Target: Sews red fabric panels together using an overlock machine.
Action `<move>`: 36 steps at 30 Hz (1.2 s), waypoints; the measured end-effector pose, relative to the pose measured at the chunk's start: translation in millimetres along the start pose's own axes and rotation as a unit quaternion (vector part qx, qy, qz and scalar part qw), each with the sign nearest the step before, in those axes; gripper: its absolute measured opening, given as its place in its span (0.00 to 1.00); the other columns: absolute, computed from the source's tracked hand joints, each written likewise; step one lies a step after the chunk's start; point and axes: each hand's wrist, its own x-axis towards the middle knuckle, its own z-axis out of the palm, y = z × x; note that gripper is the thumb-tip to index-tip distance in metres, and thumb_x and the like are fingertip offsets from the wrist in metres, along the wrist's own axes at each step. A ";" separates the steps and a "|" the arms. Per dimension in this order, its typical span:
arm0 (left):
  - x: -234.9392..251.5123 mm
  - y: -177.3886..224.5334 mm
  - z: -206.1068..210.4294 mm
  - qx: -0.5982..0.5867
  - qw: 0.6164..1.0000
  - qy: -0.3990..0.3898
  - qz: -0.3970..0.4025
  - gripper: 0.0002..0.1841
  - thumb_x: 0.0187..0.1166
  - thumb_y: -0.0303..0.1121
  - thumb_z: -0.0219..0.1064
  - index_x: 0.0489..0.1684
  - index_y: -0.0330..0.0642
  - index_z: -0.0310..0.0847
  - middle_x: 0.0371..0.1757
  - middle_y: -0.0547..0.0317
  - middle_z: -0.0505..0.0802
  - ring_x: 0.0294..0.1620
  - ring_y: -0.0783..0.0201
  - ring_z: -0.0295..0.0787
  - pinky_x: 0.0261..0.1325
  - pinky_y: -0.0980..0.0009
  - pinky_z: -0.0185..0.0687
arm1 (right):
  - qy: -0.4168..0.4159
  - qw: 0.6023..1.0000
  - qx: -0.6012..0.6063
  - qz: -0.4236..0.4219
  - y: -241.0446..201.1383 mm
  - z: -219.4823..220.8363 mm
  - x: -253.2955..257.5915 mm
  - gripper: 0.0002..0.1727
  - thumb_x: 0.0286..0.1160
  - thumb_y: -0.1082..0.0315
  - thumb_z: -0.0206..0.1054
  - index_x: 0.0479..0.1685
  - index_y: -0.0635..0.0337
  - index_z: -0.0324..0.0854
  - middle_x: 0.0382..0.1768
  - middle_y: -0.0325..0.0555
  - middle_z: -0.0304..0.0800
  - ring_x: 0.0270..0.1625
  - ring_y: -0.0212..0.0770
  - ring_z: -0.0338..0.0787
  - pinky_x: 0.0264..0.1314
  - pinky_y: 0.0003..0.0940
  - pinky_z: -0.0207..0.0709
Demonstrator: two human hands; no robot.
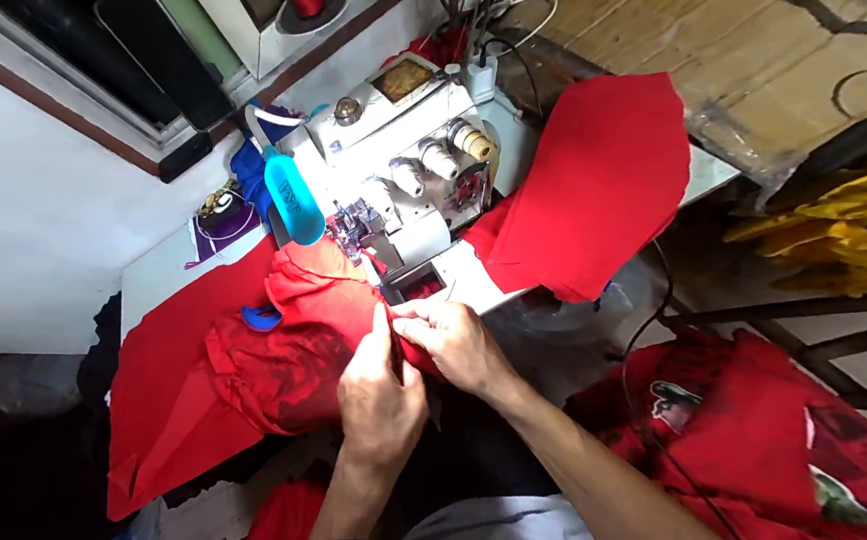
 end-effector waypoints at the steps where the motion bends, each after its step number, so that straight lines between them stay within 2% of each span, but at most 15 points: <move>1: -6.0 2.3 5.1 -0.003 1.000 -0.015 0.017 0.25 0.64 0.29 0.70 0.64 0.29 0.85 0.41 0.52 0.95 0.38 0.61 0.94 0.43 0.60 0.91 | -0.003 1.000 -0.004 0.000 -1.7 -1.0 0.2 0.10 0.80 0.61 0.66 0.39 0.47 0.95 0.21 0.27 0.85 0.24 0.23 0.81 0.30 0.26 0.75; 3: -21.3 2.1 11.0 -0.037 0.997 -0.055 0.049 0.14 0.66 0.32 0.69 0.46 0.32 0.88 0.40 0.52 0.93 0.38 0.62 0.93 0.40 0.63 0.91 | -0.016 0.999 -0.027 0.019 -4.3 -2.1 4.2 0.10 0.75 0.53 0.73 0.36 0.46 0.93 0.21 0.28 0.87 0.24 0.24 0.83 0.30 0.28 0.79; 6: -27.6 -7.4 -0.6 -0.105 0.985 -0.112 0.078 0.16 0.75 0.34 0.69 0.55 0.35 0.92 0.58 0.49 0.95 0.56 0.63 0.95 0.58 0.66 0.92 | -0.005 0.999 -0.045 0.013 4.1 0.9 12.7 0.09 0.73 0.55 0.77 0.34 0.50 0.92 0.18 0.31 0.84 0.21 0.27 0.80 0.28 0.31 0.76; 9: 2.6 -21.3 -17.1 -0.034 0.995 0.051 0.078 0.11 0.77 0.33 0.67 0.46 0.41 0.95 0.52 0.57 0.97 0.59 0.64 0.94 0.64 0.65 0.89 | 0.039 0.999 -0.021 -0.008 15.5 0.2 9.1 0.09 0.78 0.56 0.72 0.33 0.47 0.93 0.18 0.28 0.83 0.20 0.24 0.78 0.26 0.28 0.73; 11: 26.2 -38.6 -11.7 0.054 0.989 0.114 0.074 0.19 0.79 0.39 0.65 0.62 0.42 0.91 0.70 0.52 0.90 0.76 0.53 0.82 0.79 0.55 0.74 | 0.060 0.998 -0.003 -0.004 20.9 1.1 5.1 0.08 0.78 0.56 0.71 0.35 0.44 0.94 0.19 0.26 0.85 0.22 0.23 0.81 0.27 0.27 0.75; 13: 38.0 -51.1 -1.2 0.097 0.991 0.078 0.057 0.26 0.85 0.47 0.58 0.77 0.46 0.82 0.85 0.53 0.78 0.87 0.47 0.67 0.88 0.47 0.58 | 0.074 0.997 0.020 -0.001 23.3 4.8 1.8 0.07 0.78 0.56 0.72 0.37 0.44 0.94 0.19 0.26 0.85 0.20 0.24 0.80 0.25 0.26 0.75; 15: 42.4 -53.4 2.5 0.101 0.991 0.068 0.052 0.25 0.87 0.47 0.55 0.78 0.49 0.81 0.86 0.57 0.77 0.89 0.49 0.66 0.89 0.48 0.56 | 0.092 0.995 0.033 0.002 22.2 8.7 0.7 0.07 0.76 0.56 0.73 0.37 0.44 0.94 0.18 0.26 0.84 0.19 0.24 0.79 0.23 0.24 0.74; 21: 90.5 -79.3 -15.4 0.057 0.993 0.032 0.102 0.21 0.87 0.39 0.56 0.72 0.45 0.86 0.80 0.54 0.83 0.85 0.54 0.73 0.87 0.55 0.62 | 0.136 0.990 0.021 -0.024 7.2 28.1 19.8 0.07 0.76 0.58 0.73 0.37 0.48 0.94 0.20 0.27 0.86 0.21 0.21 0.79 0.24 0.22 0.73; 25: 130.6 -115.1 -34.0 -0.003 0.992 0.024 0.126 0.16 0.84 0.39 0.66 0.60 0.42 0.92 0.71 0.51 0.90 0.78 0.57 0.81 0.81 0.56 0.73 | 0.123 0.989 0.084 0.006 8.1 38.3 26.2 0.06 0.74 0.58 0.75 0.36 0.48 0.94 0.21 0.29 0.88 0.22 0.24 0.82 0.26 0.27 0.77; 27: 114.4 -126.7 -45.1 0.007 0.991 0.059 0.123 0.16 0.85 0.37 0.64 0.64 0.41 0.90 0.73 0.56 0.89 0.77 0.61 0.82 0.83 0.59 0.74 | 0.085 0.987 0.135 0.013 17.2 35.1 17.9 0.08 0.76 0.57 0.74 0.43 0.48 0.94 0.22 0.30 0.89 0.21 0.25 0.83 0.24 0.25 0.78; 29: 67.7 -141.8 -50.8 0.039 0.993 0.101 0.047 0.18 0.84 0.38 0.65 0.66 0.38 0.87 0.69 0.50 0.91 0.63 0.60 0.91 0.67 0.60 0.86 | 0.036 0.976 0.211 0.035 28.7 31.9 4.9 0.10 0.76 0.59 0.74 0.45 0.53 0.93 0.20 0.35 0.86 0.18 0.27 0.80 0.21 0.24 0.74; 30: 38.8 -151.3 -48.2 0.044 0.993 0.111 -0.022 0.21 0.82 0.37 0.67 0.69 0.34 0.84 0.65 0.41 0.90 0.52 0.54 0.93 0.54 0.55 0.89 | 0.015 0.973 0.225 0.043 34.7 30.0 -0.3 0.09 0.75 0.59 0.75 0.44 0.53 0.93 0.24 0.36 0.89 0.24 0.28 0.84 0.28 0.25 0.78; 32: -10.0 -169.1 -38.1 0.045 0.986 0.083 -0.139 0.26 0.79 0.37 0.70 0.68 0.24 0.79 0.58 0.28 0.87 0.45 0.39 0.89 0.47 0.41 0.84 | -0.011 0.974 0.223 0.038 44.0 28.3 -5.4 0.08 0.74 0.60 0.76 0.42 0.54 0.94 0.34 0.37 0.95 0.38 0.31 0.92 0.46 0.29 0.88; 34: -27.5 -182.7 -38.9 0.059 0.985 0.088 -0.135 0.14 0.77 0.34 0.70 0.48 0.28 0.87 0.38 0.41 0.92 0.33 0.50 0.89 0.39 0.49 0.85 | -0.020 0.971 0.236 0.038 44.8 31.1 -6.8 0.07 0.75 0.64 0.75 0.41 0.57 0.91 0.33 0.40 0.93 0.37 0.32 0.91 0.45 0.30 0.87; 36: -17.8 -186.0 -74.6 -0.005 0.983 0.105 -0.151 0.14 0.81 0.34 0.68 0.47 0.28 0.86 0.34 0.46 0.91 0.30 0.56 0.89 0.36 0.53 0.87 | -0.031 0.962 0.269 0.047 39.7 33.2 -12.0 0.06 0.77 0.66 0.73 0.40 0.61 0.87 0.25 0.42 0.88 0.28 0.32 0.86 0.35 0.28 0.82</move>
